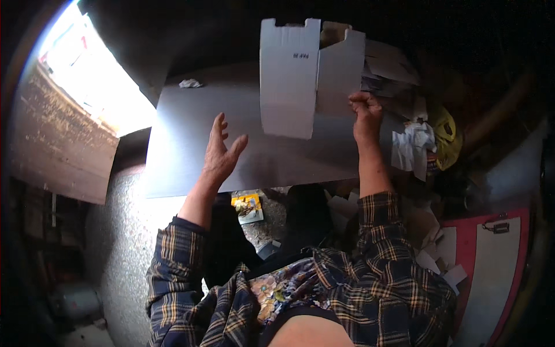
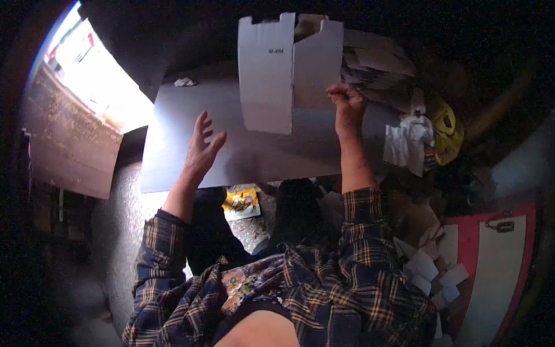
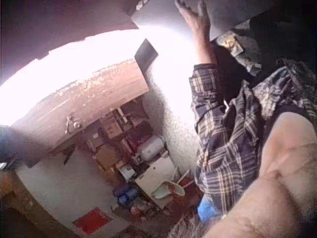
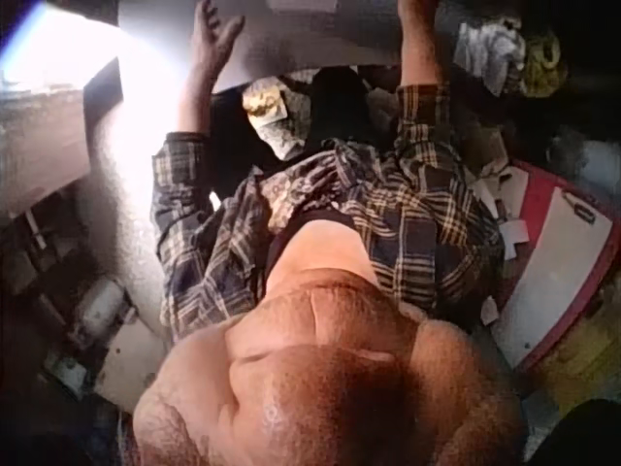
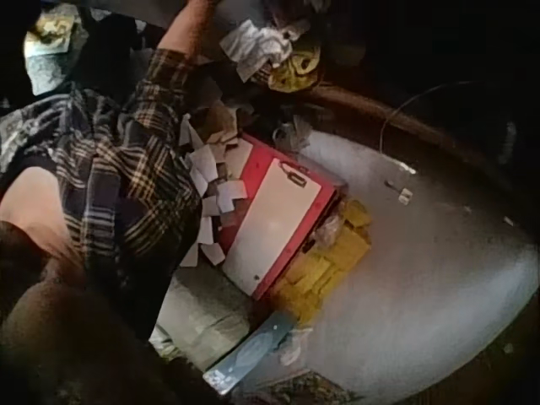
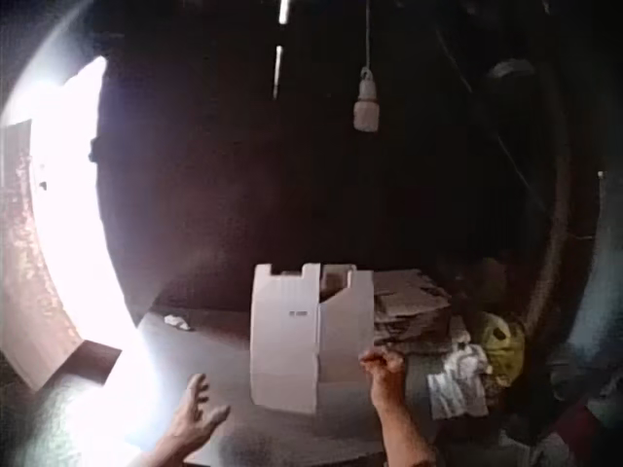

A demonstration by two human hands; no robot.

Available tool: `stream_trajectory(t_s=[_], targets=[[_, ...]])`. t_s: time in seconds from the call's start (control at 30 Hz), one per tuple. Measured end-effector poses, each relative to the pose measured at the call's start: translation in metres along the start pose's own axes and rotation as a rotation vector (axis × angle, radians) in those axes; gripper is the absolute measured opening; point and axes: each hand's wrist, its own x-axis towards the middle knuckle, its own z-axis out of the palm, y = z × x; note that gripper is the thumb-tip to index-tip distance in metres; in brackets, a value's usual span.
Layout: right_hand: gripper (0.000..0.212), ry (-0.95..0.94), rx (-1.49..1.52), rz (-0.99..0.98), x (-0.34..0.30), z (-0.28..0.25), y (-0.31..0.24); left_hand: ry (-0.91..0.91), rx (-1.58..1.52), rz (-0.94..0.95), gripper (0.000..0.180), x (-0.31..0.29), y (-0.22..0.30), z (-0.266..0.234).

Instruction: Folding and assembling cardboard boxes.

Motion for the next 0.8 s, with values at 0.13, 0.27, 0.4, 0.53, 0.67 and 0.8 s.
stream_trajectory(t_s=[0.13, 0.27, 0.4, 0.53, 0.67, 0.8], targets=[[0.013, -0.152, 0.1, 0.108, -0.024, 0.001, 0.026, 0.072, -0.289, -0.147, 0.074, 0.004, -0.002, -0.008], [0.009, -0.296, 0.113, 0.248, -0.044, 0.006, 0.031, 0.045, -0.595, -0.163, 0.06, 0.0, 0.005, -0.016], [0.008, -0.369, 0.165, 0.283, -0.054, 0.006, 0.041, 0.034, -0.554, 0.015, 0.065, -0.006, 0.003, -0.019], [0.009, -0.397, 0.208, 0.329, -0.056, 0.01, 0.047, -0.248, -0.911, -0.023, 0.071, -0.006, 0.004, -0.025], [0.008, -0.373, 0.289, 0.398, -0.059, 0.02, 0.049, -0.439, -1.173, -0.11, 0.071, -0.011, 0.003, -0.022], [0.008, -0.33, 0.289, 0.379, -0.064, 0.024, 0.042, -0.384, -0.943, -0.08, 0.068, -0.015, 0.02, -0.038]])
